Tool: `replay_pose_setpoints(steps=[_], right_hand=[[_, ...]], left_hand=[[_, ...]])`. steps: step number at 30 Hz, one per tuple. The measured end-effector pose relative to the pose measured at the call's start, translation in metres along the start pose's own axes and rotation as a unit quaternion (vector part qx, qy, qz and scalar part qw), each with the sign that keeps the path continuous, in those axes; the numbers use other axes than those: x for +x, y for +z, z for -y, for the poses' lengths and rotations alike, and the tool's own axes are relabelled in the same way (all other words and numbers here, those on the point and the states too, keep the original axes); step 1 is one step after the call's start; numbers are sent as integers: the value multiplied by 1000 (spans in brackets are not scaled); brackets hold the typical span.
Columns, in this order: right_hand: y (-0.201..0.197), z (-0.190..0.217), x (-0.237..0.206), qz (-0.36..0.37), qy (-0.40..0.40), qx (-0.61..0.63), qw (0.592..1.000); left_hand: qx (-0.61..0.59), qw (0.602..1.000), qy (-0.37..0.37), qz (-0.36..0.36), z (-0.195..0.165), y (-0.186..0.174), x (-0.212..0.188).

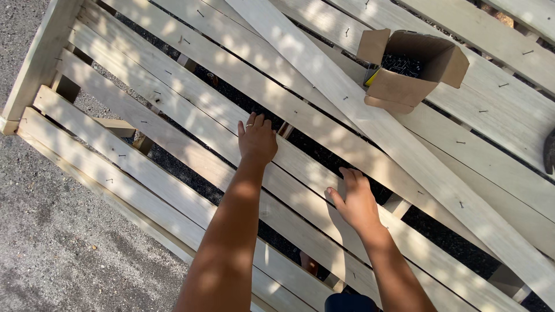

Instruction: The person works on a wooden bed frame lying on the ground, pressing and aligning the slats by hand, picking up nails from a cardboard box, and hammering nails into the slats with a hammer. They use a small wood block to hold or position slats while hammering.

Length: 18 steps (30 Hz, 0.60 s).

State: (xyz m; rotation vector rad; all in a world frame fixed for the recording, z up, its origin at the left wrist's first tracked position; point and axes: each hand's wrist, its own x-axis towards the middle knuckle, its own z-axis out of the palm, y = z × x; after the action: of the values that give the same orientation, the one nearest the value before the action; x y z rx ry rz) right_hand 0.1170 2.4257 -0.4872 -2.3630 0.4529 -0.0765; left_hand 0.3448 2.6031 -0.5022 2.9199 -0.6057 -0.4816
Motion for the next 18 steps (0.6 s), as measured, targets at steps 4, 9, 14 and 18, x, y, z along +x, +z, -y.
replay_pose_setpoints(steps=[4,9,14,18], right_hand=[[38,-14,-12,84,138,-106,981],[46,-6,-25,100,133,-83,983],[38,16,-31,123,150,-84,977],[31,21,-24,174,183,-58,966]], left_hand=[[117,987,30,107,24,6,16],[121,985,42,117,41,10,1],[88,991,42,95,51,6,-15],[115,981,17,153,47,9,-12]])
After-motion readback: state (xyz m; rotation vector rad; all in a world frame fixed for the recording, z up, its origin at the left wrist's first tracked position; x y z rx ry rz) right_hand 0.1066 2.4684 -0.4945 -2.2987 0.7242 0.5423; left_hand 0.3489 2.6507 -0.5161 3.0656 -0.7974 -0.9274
